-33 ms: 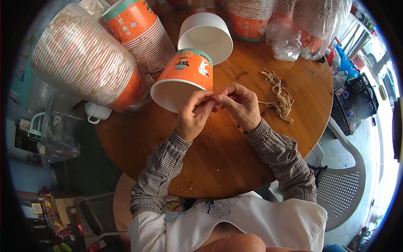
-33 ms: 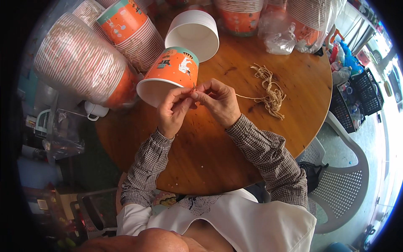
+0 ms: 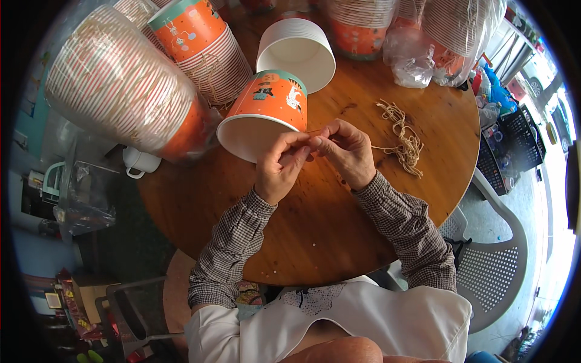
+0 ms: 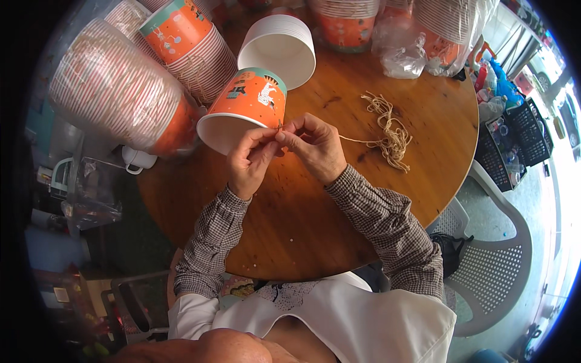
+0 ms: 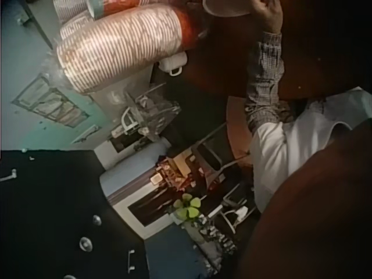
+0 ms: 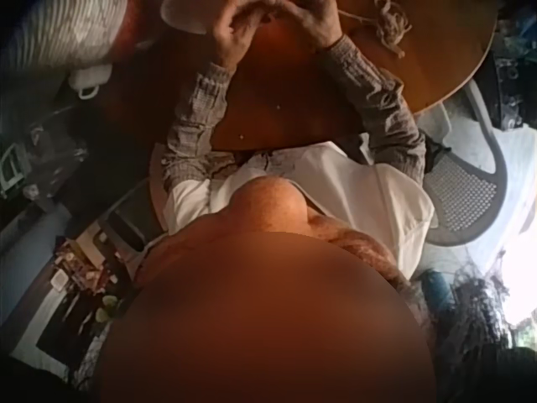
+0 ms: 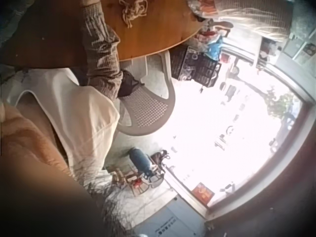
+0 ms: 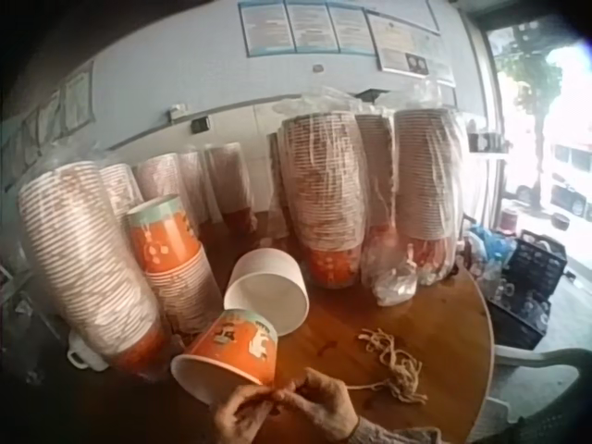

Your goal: The recorder is tying elastic strings through pre-punched holes in paper buckets for packaging.

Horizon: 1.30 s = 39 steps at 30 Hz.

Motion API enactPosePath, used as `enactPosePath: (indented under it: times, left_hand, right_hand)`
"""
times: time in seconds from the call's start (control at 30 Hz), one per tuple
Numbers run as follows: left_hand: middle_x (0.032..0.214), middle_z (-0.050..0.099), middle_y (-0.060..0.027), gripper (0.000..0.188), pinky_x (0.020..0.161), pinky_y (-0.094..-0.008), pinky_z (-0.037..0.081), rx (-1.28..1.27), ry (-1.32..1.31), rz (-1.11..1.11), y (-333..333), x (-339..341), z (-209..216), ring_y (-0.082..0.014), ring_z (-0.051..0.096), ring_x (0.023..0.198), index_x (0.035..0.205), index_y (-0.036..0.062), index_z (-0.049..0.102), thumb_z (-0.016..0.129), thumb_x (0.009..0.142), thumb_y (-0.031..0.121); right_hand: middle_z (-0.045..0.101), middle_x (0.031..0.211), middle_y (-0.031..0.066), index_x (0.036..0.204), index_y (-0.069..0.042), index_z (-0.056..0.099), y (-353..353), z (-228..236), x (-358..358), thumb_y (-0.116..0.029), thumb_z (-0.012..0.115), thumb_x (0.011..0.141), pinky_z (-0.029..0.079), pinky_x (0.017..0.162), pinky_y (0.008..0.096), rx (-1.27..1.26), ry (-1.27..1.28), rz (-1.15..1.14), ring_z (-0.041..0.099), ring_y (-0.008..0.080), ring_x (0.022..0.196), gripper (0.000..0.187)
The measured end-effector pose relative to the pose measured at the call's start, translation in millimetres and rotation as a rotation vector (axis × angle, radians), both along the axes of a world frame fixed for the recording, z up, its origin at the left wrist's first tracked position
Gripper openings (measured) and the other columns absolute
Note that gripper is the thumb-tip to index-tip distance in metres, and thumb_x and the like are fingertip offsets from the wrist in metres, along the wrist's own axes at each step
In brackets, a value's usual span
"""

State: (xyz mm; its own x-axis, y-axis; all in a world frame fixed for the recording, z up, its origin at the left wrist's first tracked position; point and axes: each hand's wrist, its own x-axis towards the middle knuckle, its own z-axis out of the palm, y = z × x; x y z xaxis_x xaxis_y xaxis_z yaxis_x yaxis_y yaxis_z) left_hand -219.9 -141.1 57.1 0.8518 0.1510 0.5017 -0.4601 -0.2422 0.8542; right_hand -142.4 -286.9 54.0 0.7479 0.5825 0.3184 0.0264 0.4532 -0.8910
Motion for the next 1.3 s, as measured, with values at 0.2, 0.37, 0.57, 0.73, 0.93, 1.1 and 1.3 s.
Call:
enactPosePath:
  times: [0.2,0.37,0.57,0.73,0.93,1.1,1.3]
  left_hand:
    - [0.087,0.068,-0.0102,0.012,0.066,-0.0266,0.055,0.261,-0.066,0.071,-2,1,-3,-0.0167,0.068,0.077,0.101,-0.0018,0.061,0.06,0.089,-0.002]
    - [0.087,0.067,-0.0083,0.01,0.068,-0.0253,0.055,0.11,-0.003,0.049,-2,-2,-4,-0.0142,0.066,0.077,0.101,-0.0017,0.061,0.059,0.091,0.001]
    - [0.085,0.065,-0.0073,0.012,0.074,-0.0269,0.051,-0.159,-0.029,0.133,2,-8,11,-0.0124,0.062,0.077,0.101,-0.0018,0.057,0.055,0.096,0.008]
    - [0.082,0.065,-0.0062,0.011,0.075,-0.0264,0.049,-0.068,-0.082,0.26,5,-5,15,-0.0123,0.062,0.076,0.102,-0.0004,0.057,0.055,0.097,0.009]
    - [0.079,0.063,-0.0075,0.011,0.073,-0.0263,0.048,-0.113,-0.2,0.317,18,-6,16,-0.0133,0.06,0.073,0.104,-0.001,0.056,0.053,0.097,0.007]
    - [0.08,0.061,-0.0044,0.011,0.068,-0.0235,0.049,-0.08,-0.131,0.204,6,-6,6,-0.01,0.059,0.072,0.103,-0.0017,0.058,0.057,0.095,0.007]
    - [0.083,0.067,-0.0062,0.012,0.068,-0.0255,0.052,0.021,-0.103,0.246,-5,-9,2,-0.0123,0.064,0.075,0.099,-0.0017,0.061,0.06,0.094,0.009]
  right_hand:
    - [0.062,0.08,-0.0002,0.086,-0.003,0.058,2,-6,-2,-0.011,0.065,0.091,0.05,0.063,0.022,0.02,-0.03,-0.044,0.058,0.0057,0.069,0.012]
    - [0.062,0.08,0.0009,0.093,-0.002,0.058,0,0,-1,-0.012,0.064,0.092,0.05,0.062,0.0224,-0.018,-0.007,-0.024,0.057,0.0058,0.069,0.012]
    - [0.062,0.08,0.0009,0.104,-0.002,0.055,1,-1,1,-0.014,0.057,0.096,0.051,0.063,0.0228,-0.123,0.048,-0.013,0.058,0.0069,0.07,0.015]
    - [0.066,0.08,0.0073,0.1,-0.001,0.059,2,1,-5,-0.01,0.061,0.09,0.051,0.063,0.0281,-0.317,-0.313,-0.191,0.062,0.0134,0.067,0.014]
    - [0.067,0.082,0.0126,0.098,-0.001,0.062,-2,5,-2,-0.011,0.064,0.087,0.052,0.065,0.0313,-0.532,-0.458,-0.21,0.065,0.0204,0.068,0.015]
    - [0.069,0.084,0.0102,0.098,0.0,0.062,-5,9,-3,-0.009,0.064,0.087,0.053,0.065,0.0304,-0.414,-0.374,-0.212,0.068,0.0198,0.074,0.014]
    - [0.069,0.087,0.0096,0.098,0.0,0.061,-3,17,-14,-0.005,0.062,0.087,0.054,0.065,0.0299,-0.322,-0.568,-0.168,0.069,0.02,0.079,0.012]
